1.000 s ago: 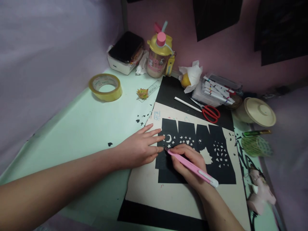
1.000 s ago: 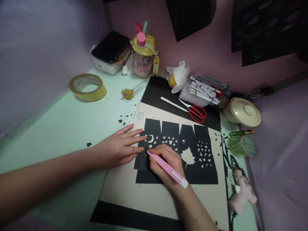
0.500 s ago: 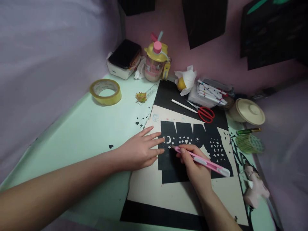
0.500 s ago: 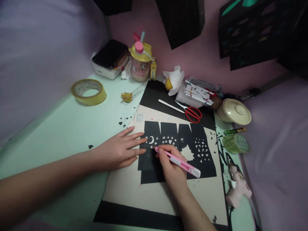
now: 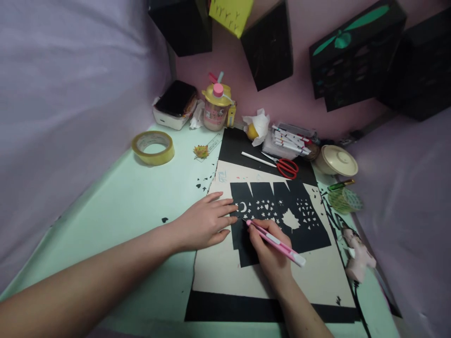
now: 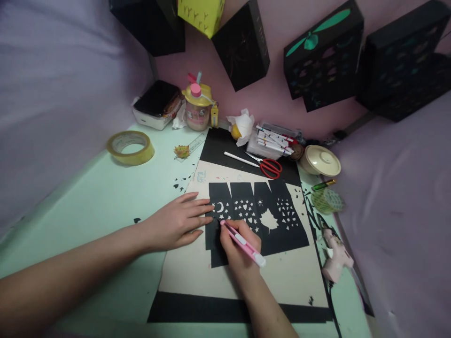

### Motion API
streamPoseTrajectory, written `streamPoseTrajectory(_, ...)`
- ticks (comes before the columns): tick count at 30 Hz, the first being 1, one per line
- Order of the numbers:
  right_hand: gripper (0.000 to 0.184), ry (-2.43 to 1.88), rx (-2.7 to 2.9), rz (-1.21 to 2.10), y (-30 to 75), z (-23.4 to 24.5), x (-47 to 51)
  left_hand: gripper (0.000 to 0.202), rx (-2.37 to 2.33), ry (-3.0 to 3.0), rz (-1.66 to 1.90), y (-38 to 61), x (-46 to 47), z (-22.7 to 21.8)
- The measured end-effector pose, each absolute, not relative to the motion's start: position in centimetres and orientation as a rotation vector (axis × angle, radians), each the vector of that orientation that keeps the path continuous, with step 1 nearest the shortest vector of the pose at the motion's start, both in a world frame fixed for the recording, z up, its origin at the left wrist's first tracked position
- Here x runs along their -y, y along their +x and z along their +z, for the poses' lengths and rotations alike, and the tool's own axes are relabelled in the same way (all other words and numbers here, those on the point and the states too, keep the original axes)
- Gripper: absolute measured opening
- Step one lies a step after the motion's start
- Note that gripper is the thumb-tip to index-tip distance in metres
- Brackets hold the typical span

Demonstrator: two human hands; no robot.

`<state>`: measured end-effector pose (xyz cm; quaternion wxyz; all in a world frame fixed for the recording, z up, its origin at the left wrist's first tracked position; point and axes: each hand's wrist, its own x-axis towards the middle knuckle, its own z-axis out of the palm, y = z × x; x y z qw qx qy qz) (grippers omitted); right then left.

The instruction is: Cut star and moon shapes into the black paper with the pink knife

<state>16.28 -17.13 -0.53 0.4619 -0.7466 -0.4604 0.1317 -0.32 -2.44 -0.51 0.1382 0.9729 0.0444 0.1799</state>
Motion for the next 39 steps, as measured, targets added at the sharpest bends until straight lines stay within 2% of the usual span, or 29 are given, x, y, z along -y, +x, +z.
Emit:
streamPoseTrajectory(25,0.011,-1.826,1.193,0.296,15.9,-0.6,17.0,0.029,-0.143,2.808,0.508,-0.2,2.4,-0.7)
streamPoseTrajectory(30,0.005,-1.800,1.328,0.246,15.9,-1.0,17.3,0.028,-0.140,2.819,0.500,-0.2,2.3,-0.8)
streamPoseTrajectory(39,0.005,-1.849,1.411,0.237,15.2,-0.3,17.2,0.027,-0.136,2.837,0.524,-0.1,2.5,-0.8)
